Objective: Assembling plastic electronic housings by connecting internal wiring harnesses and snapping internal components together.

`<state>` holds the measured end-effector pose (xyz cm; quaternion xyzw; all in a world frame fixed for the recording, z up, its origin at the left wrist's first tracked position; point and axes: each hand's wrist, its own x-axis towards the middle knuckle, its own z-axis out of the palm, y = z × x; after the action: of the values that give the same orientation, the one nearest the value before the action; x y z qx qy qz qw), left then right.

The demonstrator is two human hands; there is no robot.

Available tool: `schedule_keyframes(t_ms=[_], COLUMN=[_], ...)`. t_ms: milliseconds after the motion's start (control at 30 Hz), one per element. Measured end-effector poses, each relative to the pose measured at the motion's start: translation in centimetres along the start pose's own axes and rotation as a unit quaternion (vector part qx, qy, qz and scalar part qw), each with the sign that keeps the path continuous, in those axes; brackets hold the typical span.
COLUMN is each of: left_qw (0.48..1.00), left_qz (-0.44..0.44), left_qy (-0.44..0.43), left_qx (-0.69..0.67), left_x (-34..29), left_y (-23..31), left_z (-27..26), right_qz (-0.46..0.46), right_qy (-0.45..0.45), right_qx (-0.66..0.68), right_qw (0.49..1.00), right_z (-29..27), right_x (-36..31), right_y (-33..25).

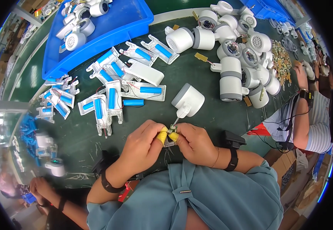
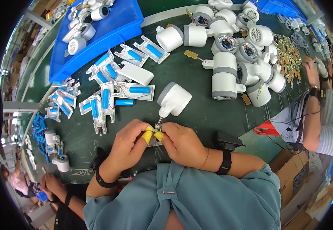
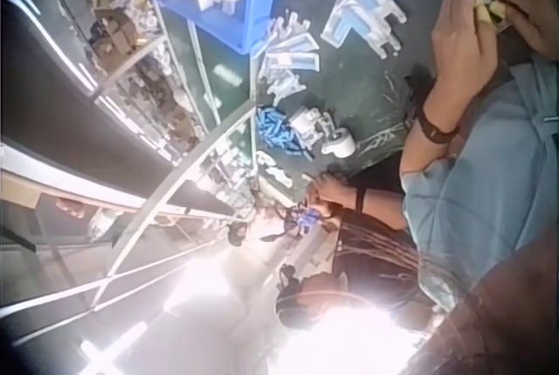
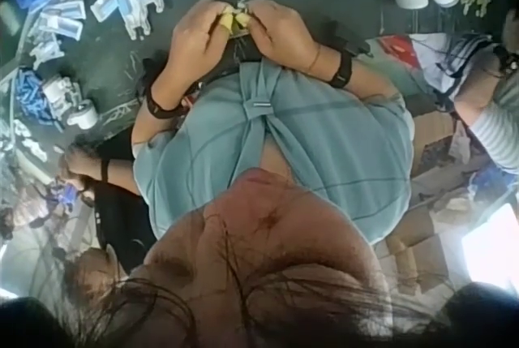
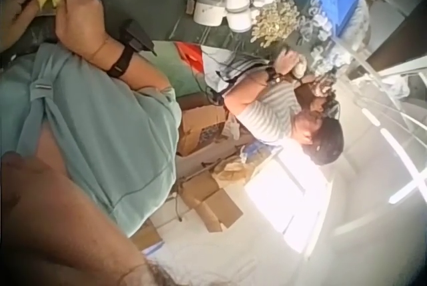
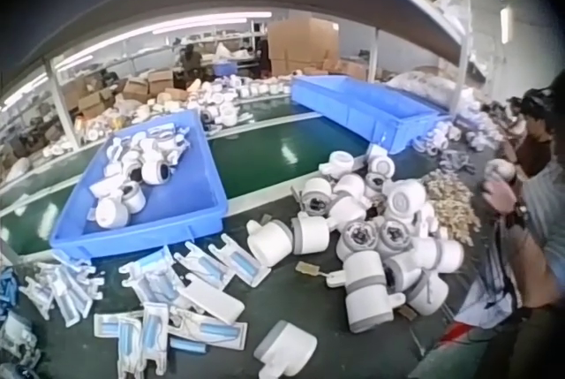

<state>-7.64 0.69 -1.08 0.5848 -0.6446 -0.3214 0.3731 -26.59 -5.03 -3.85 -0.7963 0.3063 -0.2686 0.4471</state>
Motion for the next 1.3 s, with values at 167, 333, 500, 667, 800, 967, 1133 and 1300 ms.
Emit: schedule_keyframes(t_ms=[167, 333, 500, 667, 800, 967, 1133, 1300], left_qw=[0.999, 0.997, 0.999, 0.998, 0.998, 0.998, 0.999, 0.995], left_qz=[0.018, 0.02, 0.036, 0.027, 0.032, 0.04, -0.003, 0.007], left_qy=[-0.031, -0.067, 0.023, 0.027, 0.03, 0.002, -0.051, -0.012], left_qx=[-0.02, -0.026, 0.012, 0.043, 0.04, 0.041, 0.002, 0.101], left_x=[0.3, 0.2, -1.0, -1.2, -1.3, -0.3, -0.2, -0.2], left_y=[-0.8, -1.5, 0.2, 0.4, 0.4, 0.0, -0.3, 0.3], left_z=[-0.8, -0.7, 1.1, 1.6, 1.7, 0.6, -1.5, -0.4], right_qz=[0.047, 0.032, 0.005, 0.019, 0.013, 0.011, 0.019, -0.043], right_qy=[-0.061, -0.043, 0.017, 0.021, 0.032, 0.04, 0.002, 0.13], right_qx=[0.051, 0.035, -0.021, -0.039, -0.035, -0.02, 0.0, -0.24], right_qw=[0.996, 0.998, 1.0, 0.999, 0.999, 0.999, 1.0, 0.961], right_z=[-0.6, -0.3, 0.5, 0.6, 0.8, 0.8, -2.7, -5.3], right_x=[0.2, 0.1, 0.0, -0.1, -0.1, 0.2, 0.1, 2.0], right_y=[-0.5, -0.6, -0.5, -0.7, -0.7, -0.5, -2.9, -3.5])
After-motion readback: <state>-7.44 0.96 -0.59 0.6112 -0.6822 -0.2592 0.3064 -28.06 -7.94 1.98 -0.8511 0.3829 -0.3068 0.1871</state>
